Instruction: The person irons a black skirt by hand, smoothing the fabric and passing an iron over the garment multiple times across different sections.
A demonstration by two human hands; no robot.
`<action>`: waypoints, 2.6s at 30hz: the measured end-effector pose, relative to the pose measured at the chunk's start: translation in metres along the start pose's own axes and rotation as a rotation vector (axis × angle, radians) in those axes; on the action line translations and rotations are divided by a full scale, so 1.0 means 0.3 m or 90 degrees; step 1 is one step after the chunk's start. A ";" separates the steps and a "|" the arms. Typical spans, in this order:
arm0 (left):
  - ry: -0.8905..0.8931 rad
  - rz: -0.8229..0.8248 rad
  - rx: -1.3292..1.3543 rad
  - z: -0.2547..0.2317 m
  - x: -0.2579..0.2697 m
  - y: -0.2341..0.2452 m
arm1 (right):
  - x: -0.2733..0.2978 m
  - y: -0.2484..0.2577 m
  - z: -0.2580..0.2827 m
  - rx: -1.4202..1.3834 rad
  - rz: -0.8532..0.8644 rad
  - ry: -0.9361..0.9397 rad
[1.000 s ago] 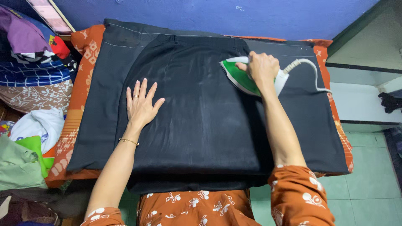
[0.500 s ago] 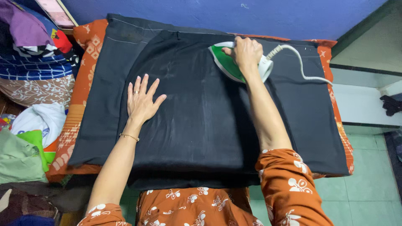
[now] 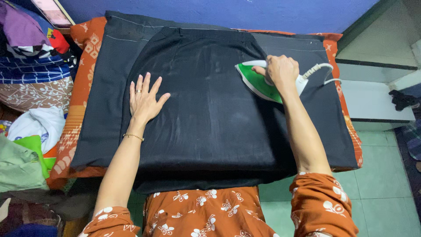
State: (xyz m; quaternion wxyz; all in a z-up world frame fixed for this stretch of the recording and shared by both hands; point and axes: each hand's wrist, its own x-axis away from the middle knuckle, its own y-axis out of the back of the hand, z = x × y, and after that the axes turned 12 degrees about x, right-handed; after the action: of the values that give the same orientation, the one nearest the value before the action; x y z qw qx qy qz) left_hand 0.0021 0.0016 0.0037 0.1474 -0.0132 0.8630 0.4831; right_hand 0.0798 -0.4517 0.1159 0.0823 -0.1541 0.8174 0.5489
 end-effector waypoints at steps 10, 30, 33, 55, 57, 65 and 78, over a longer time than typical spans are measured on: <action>0.009 0.006 0.008 0.008 -0.001 -0.012 | 0.292 0.160 -0.028 0.005 0.026 0.059; -0.010 0.036 0.021 0.038 -0.014 -0.017 | 0.440 0.392 0.289 -0.062 -0.038 0.188; -0.016 0.068 0.052 0.070 -0.028 0.016 | 0.385 0.383 0.356 -0.106 -0.079 0.203; 0.127 -0.212 0.141 0.224 -0.066 0.085 | -0.331 0.187 0.821 -0.169 -0.145 0.168; 0.128 -0.212 0.147 0.223 -0.072 0.092 | -0.392 0.163 0.839 -0.172 -0.156 0.145; 0.149 -0.192 0.144 0.205 -0.080 0.112 | -0.416 0.228 0.863 -0.162 -0.028 0.116; 0.167 -0.199 0.118 0.211 -0.064 0.110 | -0.341 0.239 0.878 -0.155 -0.142 0.139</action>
State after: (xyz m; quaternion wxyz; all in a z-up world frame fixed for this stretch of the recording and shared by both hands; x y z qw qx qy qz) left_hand 0.0304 0.0700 0.0053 0.1073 -0.1957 0.9030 0.3671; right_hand 0.1423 -0.1671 0.1083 0.0345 -0.3111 0.7269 0.6113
